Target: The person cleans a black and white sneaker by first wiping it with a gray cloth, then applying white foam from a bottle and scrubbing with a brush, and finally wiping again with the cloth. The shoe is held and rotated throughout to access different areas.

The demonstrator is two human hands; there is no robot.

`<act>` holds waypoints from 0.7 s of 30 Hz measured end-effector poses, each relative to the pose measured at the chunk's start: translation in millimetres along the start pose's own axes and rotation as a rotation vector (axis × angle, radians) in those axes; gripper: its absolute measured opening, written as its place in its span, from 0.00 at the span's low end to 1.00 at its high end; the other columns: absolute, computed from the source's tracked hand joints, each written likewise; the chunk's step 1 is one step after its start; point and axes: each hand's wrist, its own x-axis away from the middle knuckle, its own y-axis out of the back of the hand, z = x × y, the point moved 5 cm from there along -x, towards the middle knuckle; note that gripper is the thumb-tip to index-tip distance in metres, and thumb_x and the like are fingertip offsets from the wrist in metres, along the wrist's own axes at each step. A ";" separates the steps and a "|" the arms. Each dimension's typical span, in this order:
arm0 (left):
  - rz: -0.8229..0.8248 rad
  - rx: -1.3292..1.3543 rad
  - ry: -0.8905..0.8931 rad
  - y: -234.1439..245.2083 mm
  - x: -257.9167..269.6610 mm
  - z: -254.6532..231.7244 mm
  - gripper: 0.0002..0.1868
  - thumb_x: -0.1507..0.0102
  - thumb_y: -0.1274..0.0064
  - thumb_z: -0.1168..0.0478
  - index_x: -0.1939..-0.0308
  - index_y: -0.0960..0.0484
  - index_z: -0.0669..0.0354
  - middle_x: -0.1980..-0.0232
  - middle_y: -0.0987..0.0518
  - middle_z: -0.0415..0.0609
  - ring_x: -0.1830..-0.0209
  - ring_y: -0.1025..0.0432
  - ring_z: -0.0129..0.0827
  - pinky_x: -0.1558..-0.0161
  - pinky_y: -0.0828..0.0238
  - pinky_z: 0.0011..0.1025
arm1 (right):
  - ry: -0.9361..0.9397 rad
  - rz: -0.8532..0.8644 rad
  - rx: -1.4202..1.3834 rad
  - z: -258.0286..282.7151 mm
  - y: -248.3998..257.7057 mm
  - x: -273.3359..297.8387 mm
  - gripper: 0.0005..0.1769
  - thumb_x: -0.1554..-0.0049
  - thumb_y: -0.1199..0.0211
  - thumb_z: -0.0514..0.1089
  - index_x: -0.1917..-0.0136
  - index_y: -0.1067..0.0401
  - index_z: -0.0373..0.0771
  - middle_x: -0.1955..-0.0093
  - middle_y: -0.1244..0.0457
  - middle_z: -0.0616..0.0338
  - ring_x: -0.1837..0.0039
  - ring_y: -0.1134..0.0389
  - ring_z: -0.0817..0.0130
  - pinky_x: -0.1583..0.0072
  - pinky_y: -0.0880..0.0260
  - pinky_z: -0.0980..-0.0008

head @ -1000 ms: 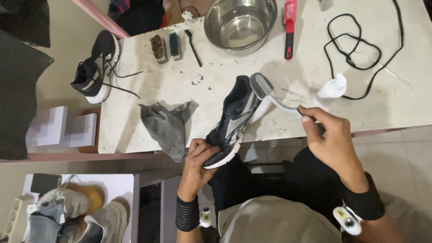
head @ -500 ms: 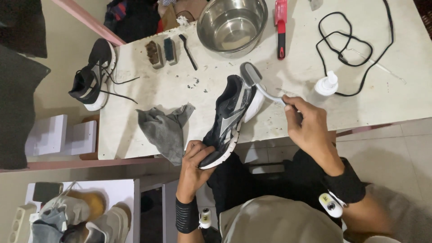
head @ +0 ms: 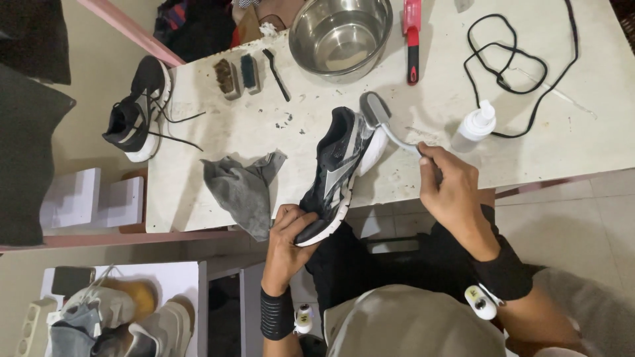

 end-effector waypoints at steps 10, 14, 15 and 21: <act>-0.069 0.028 0.027 -1.5 0.8 -0.8 0.18 0.53 0.33 0.75 0.61 0.15 0.62 0.69 0.22 0.51 0.60 0.28 0.50 0.58 0.29 0.43 | 0.073 -0.047 0.029 1.0 -21.7 56.8 0.12 0.37 0.40 0.36 0.42 0.22 0.31 0.55 0.29 0.45 0.60 0.27 0.50 0.64 0.28 0.64; -0.062 0.026 0.017 -0.6 -0.4 -1.2 0.20 0.55 0.33 0.77 0.61 0.16 0.63 0.69 0.23 0.52 0.61 0.28 0.52 0.58 0.29 0.46 | 0.128 -0.026 0.048 -9.2 -25.9 64.5 0.12 0.38 0.39 0.39 0.43 0.21 0.36 0.59 0.29 0.53 0.66 0.29 0.58 0.67 0.31 0.69; -0.066 0.024 0.018 -1.9 -1.0 -0.7 0.20 0.55 0.33 0.77 0.61 0.16 0.63 0.69 0.23 0.52 0.61 0.28 0.52 0.58 0.29 0.46 | 0.131 -0.024 0.045 -19.4 -24.4 58.6 0.12 0.38 0.39 0.39 0.43 0.21 0.36 0.59 0.29 0.53 0.66 0.29 0.58 0.67 0.31 0.69; -0.061 -0.014 -0.039 -11.2 -5.2 -0.9 0.20 0.54 0.32 0.74 0.59 0.16 0.59 0.69 0.24 0.50 0.60 0.31 0.51 0.55 0.30 0.44 | 0.190 -0.059 0.103 -3.5 4.7 15.0 0.08 0.37 0.37 0.29 0.45 0.21 0.25 0.58 0.30 0.41 0.62 0.28 0.48 0.67 0.33 0.67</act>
